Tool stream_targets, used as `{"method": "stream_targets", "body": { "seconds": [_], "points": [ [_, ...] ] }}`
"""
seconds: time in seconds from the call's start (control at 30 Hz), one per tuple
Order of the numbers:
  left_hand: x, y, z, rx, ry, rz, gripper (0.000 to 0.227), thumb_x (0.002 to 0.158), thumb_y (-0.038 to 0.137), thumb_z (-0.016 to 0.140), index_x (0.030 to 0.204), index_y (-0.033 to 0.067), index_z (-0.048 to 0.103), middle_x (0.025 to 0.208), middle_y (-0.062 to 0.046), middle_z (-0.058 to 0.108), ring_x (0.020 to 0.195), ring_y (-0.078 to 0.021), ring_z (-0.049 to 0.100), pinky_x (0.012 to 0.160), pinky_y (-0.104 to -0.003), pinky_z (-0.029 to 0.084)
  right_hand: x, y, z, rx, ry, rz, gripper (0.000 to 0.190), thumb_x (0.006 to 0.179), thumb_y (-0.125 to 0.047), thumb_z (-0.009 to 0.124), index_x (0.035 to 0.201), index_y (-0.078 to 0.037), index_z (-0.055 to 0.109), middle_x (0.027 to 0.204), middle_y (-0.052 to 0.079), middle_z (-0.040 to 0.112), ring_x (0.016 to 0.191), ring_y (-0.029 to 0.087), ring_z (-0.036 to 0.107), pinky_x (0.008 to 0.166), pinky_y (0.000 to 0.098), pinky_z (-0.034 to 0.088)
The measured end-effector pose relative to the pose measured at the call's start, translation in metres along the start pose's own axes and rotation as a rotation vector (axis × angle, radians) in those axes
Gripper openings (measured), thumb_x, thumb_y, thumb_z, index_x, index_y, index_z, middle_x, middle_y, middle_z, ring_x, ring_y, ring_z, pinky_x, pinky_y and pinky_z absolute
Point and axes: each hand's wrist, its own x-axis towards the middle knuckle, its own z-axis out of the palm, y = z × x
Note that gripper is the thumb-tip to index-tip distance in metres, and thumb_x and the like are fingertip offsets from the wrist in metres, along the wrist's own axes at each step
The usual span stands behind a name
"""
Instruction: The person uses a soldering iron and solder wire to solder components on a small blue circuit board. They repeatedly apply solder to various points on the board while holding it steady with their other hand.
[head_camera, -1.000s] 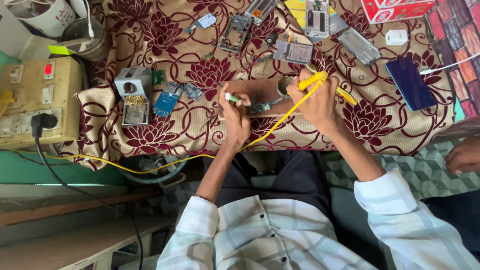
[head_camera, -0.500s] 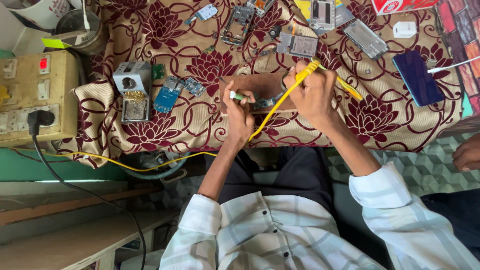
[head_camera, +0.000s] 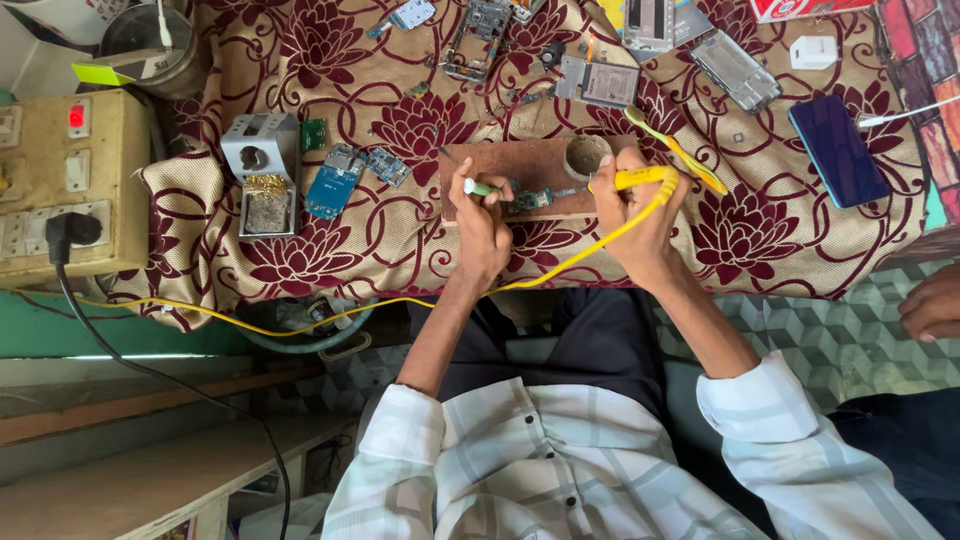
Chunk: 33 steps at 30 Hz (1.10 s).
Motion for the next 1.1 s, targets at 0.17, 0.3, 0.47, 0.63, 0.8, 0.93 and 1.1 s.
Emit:
{"method": "stream_targets", "body": {
  "seconds": [0.17,0.3,0.47,0.63,0.8,0.93,1.1],
  "points": [
    [0.003,0.002,0.001,-0.032,0.005,-0.046,0.067,0.098,-0.016,0.036,0.156,0.0065,0.010,0.103,-0.014,0.061,0.083,-0.0174,0.057,0.074,-0.030,0.050,0.001,-0.005,-0.008,0.075,0.043,-0.002,0.038,0.104,-0.006,0.060,0.070,-0.005,0.044,0.060,0.002,0.048,0.049,0.016,0.041,0.055,0.0369,0.033],
    [0.005,0.006,-0.005,-0.035,-0.019,-0.087,0.074,0.088,-0.015,0.036,0.155,0.0061,0.011,0.103,-0.015,0.062,0.083,-0.0208,0.057,0.080,-0.035,0.049,0.005,-0.004,-0.012,-0.165,0.147,-0.236,0.036,0.113,-0.010,0.059,0.079,-0.005,0.047,0.070,0.008,0.052,0.061,0.023,0.048,0.064,0.0418,0.037],
    [0.011,0.010,-0.008,-0.013,0.030,-0.100,0.068,0.094,-0.015,0.035,0.156,0.0050,0.013,0.104,-0.013,0.062,0.092,-0.0235,0.059,0.090,-0.038,0.050,-0.024,0.003,-0.035,0.061,0.225,0.152,0.020,0.106,-0.015,0.056,0.107,0.004,0.062,0.073,0.009,0.064,0.058,0.010,0.062,0.055,0.0295,0.046],
    [0.013,0.012,-0.007,-0.021,0.014,-0.128,0.071,0.089,-0.015,0.031,0.156,0.0041,0.012,0.103,-0.013,0.059,0.091,-0.0231,0.056,0.088,-0.039,0.050,-0.036,0.034,-0.043,0.225,0.341,0.267,0.028,0.113,-0.018,0.057,0.093,0.001,0.057,0.072,0.010,0.065,0.060,0.012,0.061,0.059,0.0272,0.048],
    [0.013,0.012,-0.005,0.048,0.026,-0.072,0.072,0.089,-0.014,0.030,0.156,0.0054,0.012,0.100,-0.012,0.060,0.091,-0.0216,0.057,0.088,-0.039,0.049,-0.042,0.056,-0.028,0.350,0.299,0.241,0.024,0.112,-0.018,0.057,0.099,0.001,0.059,0.074,0.008,0.068,0.065,0.010,0.064,0.063,0.0250,0.052],
    [0.013,0.013,-0.008,0.027,0.023,-0.099,0.066,0.096,-0.013,0.032,0.156,0.0051,0.012,0.101,-0.012,0.060,0.089,-0.0202,0.057,0.085,-0.037,0.049,-0.042,0.061,-0.016,0.237,0.210,0.210,0.022,0.110,-0.016,0.059,0.097,0.001,0.061,0.075,0.009,0.070,0.064,0.011,0.063,0.060,0.0255,0.048],
    [0.014,0.015,-0.008,0.051,0.027,-0.105,0.061,0.100,-0.012,0.033,0.156,0.0052,0.014,0.100,-0.011,0.061,0.088,-0.0192,0.058,0.085,-0.035,0.049,-0.050,0.073,-0.013,0.366,0.263,0.267,0.019,0.112,-0.016,0.056,0.110,0.002,0.060,0.082,0.010,0.069,0.067,0.012,0.062,0.062,0.0243,0.048]
  ]
}}
